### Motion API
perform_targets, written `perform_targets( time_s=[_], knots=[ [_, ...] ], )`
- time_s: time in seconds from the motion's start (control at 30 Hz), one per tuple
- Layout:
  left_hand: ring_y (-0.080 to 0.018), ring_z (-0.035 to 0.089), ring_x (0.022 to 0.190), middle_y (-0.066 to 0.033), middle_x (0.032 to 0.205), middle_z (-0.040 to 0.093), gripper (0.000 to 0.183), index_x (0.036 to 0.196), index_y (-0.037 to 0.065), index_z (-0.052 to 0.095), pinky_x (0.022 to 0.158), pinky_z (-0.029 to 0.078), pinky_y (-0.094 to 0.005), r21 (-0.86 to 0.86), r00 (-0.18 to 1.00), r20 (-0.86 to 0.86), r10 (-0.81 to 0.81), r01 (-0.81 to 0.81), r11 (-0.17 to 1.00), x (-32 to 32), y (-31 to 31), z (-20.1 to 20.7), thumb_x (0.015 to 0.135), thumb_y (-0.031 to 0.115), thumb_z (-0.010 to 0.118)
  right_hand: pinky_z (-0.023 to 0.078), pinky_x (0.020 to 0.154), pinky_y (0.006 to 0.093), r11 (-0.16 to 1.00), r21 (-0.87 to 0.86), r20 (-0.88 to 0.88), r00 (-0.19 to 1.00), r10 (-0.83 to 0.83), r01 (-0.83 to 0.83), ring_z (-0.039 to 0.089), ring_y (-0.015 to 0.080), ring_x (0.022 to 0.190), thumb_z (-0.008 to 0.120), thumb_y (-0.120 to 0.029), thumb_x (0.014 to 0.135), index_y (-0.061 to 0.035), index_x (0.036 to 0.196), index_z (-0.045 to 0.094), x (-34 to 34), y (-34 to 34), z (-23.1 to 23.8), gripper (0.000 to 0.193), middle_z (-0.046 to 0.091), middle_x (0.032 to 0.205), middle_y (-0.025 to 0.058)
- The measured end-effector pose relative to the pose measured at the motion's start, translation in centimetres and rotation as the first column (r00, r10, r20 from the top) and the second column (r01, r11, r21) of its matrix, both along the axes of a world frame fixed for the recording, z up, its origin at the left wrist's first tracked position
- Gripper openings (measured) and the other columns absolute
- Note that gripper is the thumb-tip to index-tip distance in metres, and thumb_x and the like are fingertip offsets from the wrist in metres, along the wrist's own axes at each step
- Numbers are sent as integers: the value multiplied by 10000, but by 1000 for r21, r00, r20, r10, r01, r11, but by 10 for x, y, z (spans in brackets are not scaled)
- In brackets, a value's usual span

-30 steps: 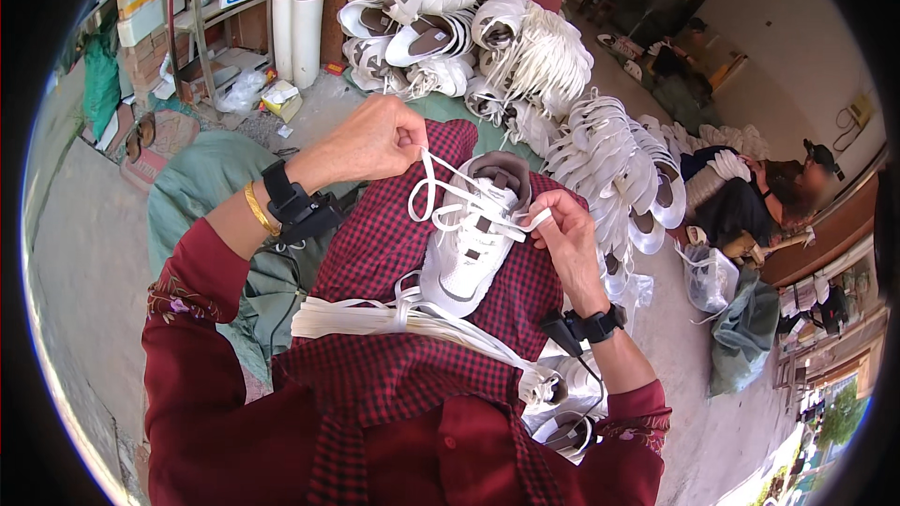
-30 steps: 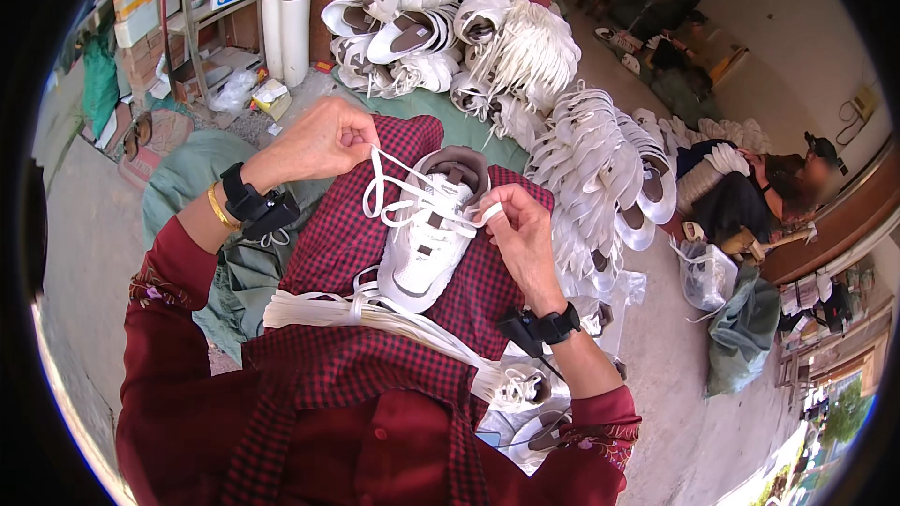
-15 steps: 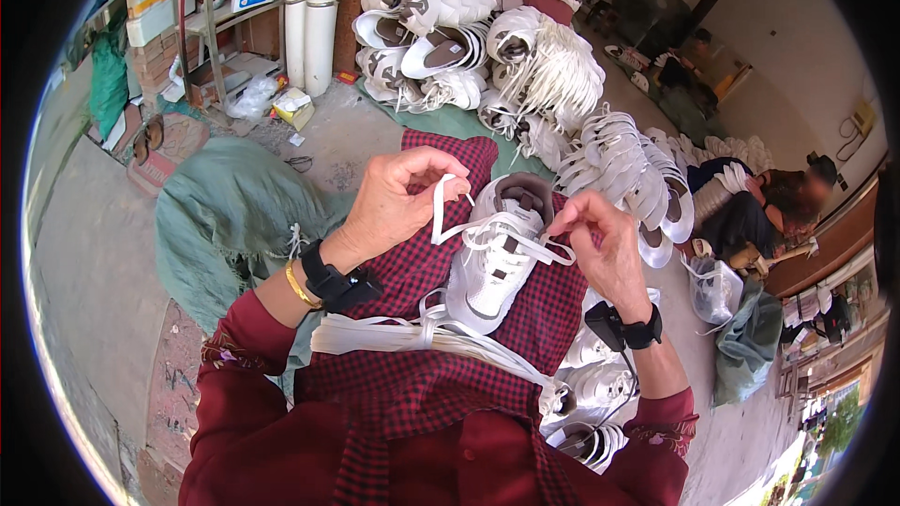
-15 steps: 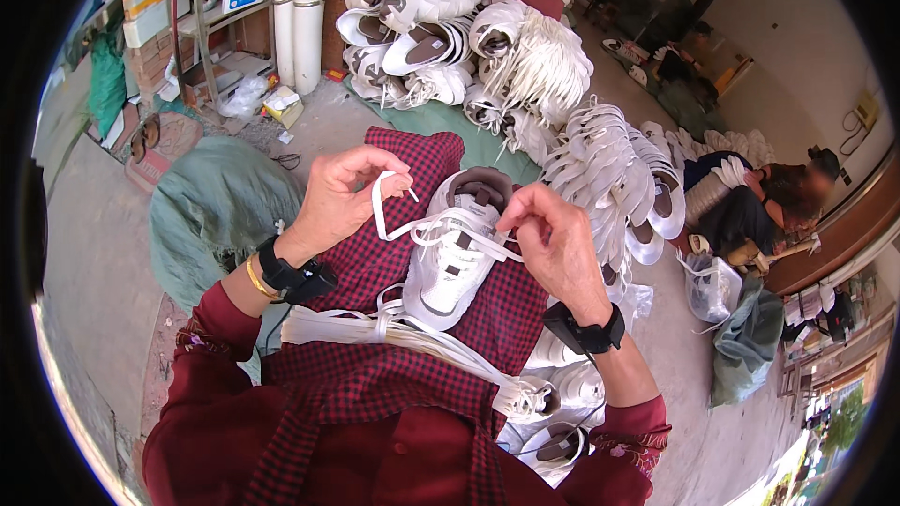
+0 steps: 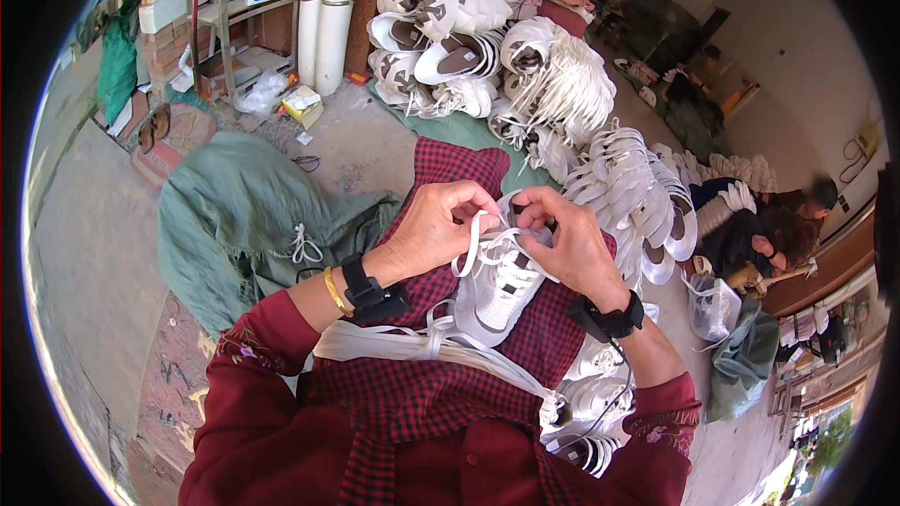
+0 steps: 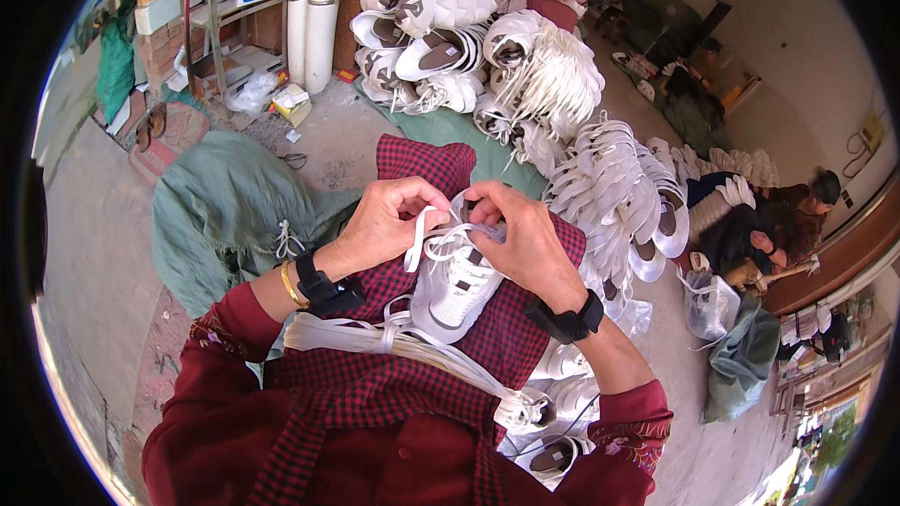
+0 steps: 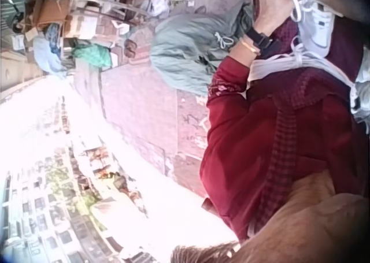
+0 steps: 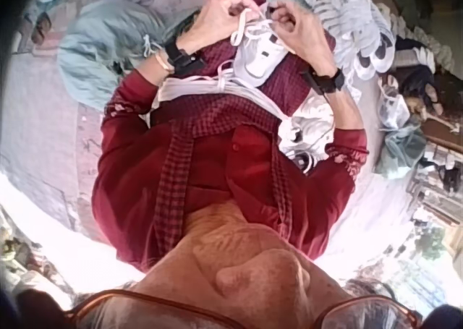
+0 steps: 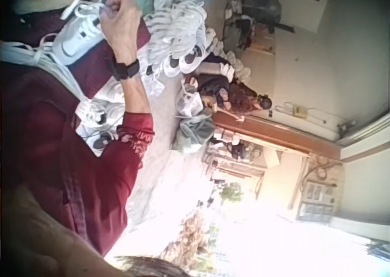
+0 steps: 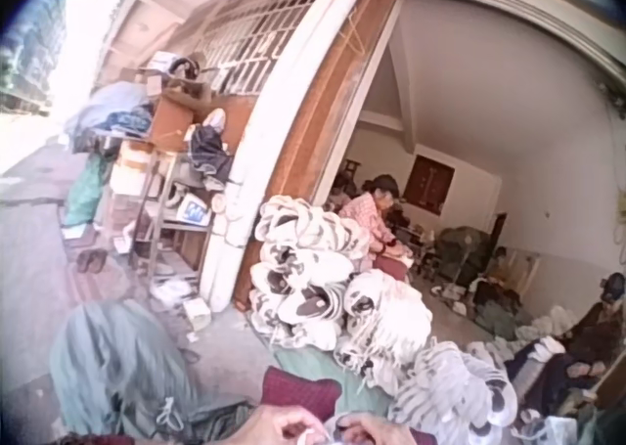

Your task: The worker is lacing and then stacking shoe uppers in a shoe manufacturing environment.

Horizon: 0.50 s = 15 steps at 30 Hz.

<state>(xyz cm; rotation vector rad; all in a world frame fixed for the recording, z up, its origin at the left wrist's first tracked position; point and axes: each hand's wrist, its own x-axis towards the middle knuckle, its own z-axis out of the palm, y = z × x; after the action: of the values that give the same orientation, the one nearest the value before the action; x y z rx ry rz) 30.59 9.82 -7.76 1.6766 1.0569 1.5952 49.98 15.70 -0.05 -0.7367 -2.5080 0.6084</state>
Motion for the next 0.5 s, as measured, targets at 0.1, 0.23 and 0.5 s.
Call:
perform_targets(
  time_s=[0.1,0.23,0.5],
  knots=[
    [-72,653,714,-40,777,686,104,929,-11,631,629,528,-232,-39,999,45,6,-4,999,2,-1,0,882,73,672,501,627,300,999,40,-25,1000,5,-4,608,164,661,665,22,723,-10,1034,587,1,5,-6,322,620,736,76],
    [-81,658,728,-48,806,688,102,932,-18,623,646,535,-236,-44,998,56,17,-15,999,5,-2,-5,887,64,665,497,609,328,927,66,-298,894,-334,369,594,188,637,646,40,734,1,996,567,5,25,2,276,610,753,86],
    [-68,648,740,-50,816,679,103,927,-22,625,632,528,-227,3,994,94,50,-51,999,12,1,-6,880,53,677,516,624,310,996,70,-54,997,-54,58,627,200,669,628,66,749,5,1003,570,-6,-6,-9,267,614,759,100]
  ],
)
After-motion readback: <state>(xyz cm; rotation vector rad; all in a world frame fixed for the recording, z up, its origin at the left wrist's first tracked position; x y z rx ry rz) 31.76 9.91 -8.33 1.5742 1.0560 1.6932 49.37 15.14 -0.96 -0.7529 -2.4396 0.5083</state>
